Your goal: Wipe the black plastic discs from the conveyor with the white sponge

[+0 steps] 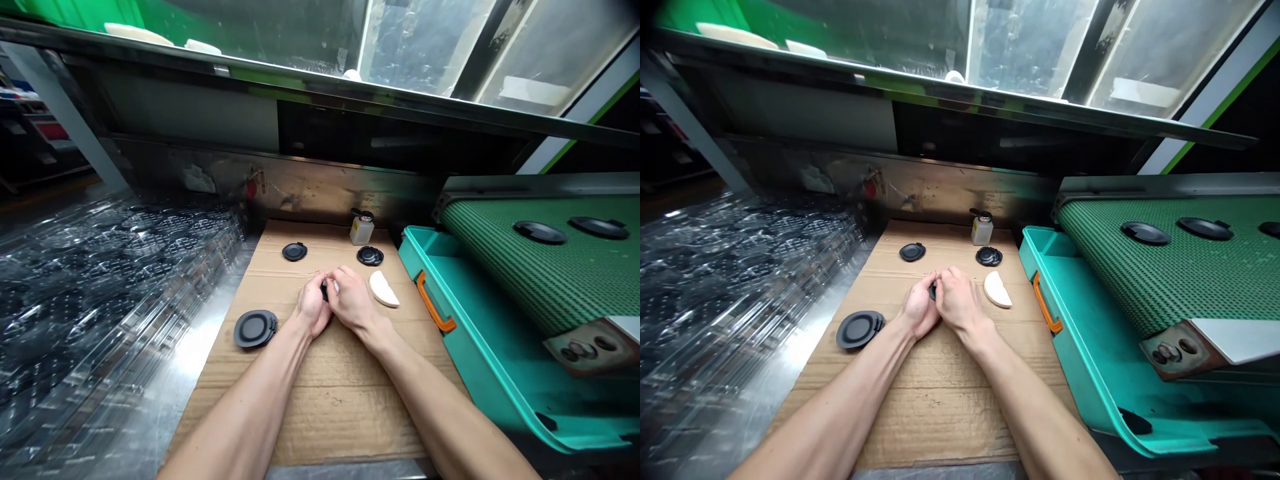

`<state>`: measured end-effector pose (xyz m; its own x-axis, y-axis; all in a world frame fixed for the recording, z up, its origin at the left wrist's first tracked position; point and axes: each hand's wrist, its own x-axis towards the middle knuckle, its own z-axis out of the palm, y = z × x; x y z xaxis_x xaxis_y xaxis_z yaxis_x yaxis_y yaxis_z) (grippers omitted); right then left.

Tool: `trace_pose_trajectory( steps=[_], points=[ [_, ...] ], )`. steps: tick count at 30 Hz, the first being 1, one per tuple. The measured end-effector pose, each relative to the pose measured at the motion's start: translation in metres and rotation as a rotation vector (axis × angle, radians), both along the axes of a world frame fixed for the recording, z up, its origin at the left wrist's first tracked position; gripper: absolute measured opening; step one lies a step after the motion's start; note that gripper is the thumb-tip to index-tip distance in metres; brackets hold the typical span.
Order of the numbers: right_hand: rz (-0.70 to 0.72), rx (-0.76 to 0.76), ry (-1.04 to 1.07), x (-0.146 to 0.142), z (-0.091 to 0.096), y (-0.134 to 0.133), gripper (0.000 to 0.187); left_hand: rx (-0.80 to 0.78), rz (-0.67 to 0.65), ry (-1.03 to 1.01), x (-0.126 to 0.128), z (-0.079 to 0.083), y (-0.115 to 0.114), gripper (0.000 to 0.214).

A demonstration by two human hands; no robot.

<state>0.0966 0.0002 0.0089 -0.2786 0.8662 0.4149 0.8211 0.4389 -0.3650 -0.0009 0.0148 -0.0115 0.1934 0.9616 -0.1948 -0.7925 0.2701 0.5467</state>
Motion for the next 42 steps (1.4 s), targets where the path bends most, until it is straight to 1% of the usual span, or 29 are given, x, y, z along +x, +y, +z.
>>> trace_pose_trajectory(
  steps=[3, 6, 9, 13, 16, 19, 23, 24, 26, 28, 30, 32, 35, 38, 42],
  points=[
    [0.025, 0.007, -0.019, 0.001, -0.001, 0.001, 0.016, -0.014, 0.005, 0.027, 0.001, 0.000, 0.000, 0.021],
    [-0.018, 0.016, -0.012, 0.001, -0.001, 0.001, 0.017, -0.007, 0.006, -0.001, 0.002, 0.001, 0.000, 0.021],
    [0.026, 0.031, -0.014, 0.001, -0.001, 0.000, 0.016, -0.024, 0.005, 0.029, 0.002, 0.002, 0.000, 0.024],
    [-0.039, 0.029, -0.005, 0.001, -0.001, 0.001, 0.017, -0.019, 0.008, 0.004, 0.001, 0.002, -0.001, 0.023],
    [-0.004, 0.029, -0.003, 0.001, -0.001, 0.001, 0.015, -0.018, -0.006, 0.011, 0.001, 0.002, 0.000, 0.021],
    [-0.056, 0.021, 0.011, 0.000, -0.002, -0.001, 0.016, -0.032, -0.001, 0.016, 0.001, 0.002, 0.000, 0.019],
    [-0.004, 0.030, 0.021, -0.002, -0.002, -0.001, 0.016, -0.049, -0.023, 0.056, 0.001, 0.003, -0.002, 0.023],
    [-0.017, 0.033, 0.033, -0.002, -0.001, 0.001, 0.016, -0.038, -0.028, 0.055, 0.001, 0.003, -0.002, 0.022],
    [-0.090, 0.058, 0.077, 0.000, 0.002, 0.007, 0.019, 0.003, -0.050, 0.028, 0.001, 0.005, -0.003, 0.021],
    [-0.145, 0.118, 0.143, 0.007, 0.007, 0.012, 0.021, 0.021, -0.100, 0.005, 0.000, 0.006, -0.002, 0.025],
    [-0.181, 0.183, 0.215, 0.018, 0.011, 0.014, 0.023, -0.018, -0.139, 0.000, -0.003, 0.008, 0.000, 0.033],
    [-0.226, 0.208, 0.253, 0.032, 0.011, 0.013, 0.025, -0.079, -0.157, -0.015, -0.006, 0.008, 0.002, 0.036],
    [-0.297, 0.160, 0.242, 0.050, 0.008, 0.011, 0.026, -0.126, -0.176, -0.066, -0.010, 0.008, 0.006, 0.038],
    [-0.346, 0.134, 0.239, 0.057, 0.006, 0.010, 0.027, -0.143, -0.159, -0.088, -0.011, 0.008, 0.008, 0.039],
    [-0.339, 0.124, 0.251, 0.059, 0.011, 0.009, 0.025, -0.170, -0.135, -0.114, -0.012, 0.010, 0.009, 0.038]
  ],
)
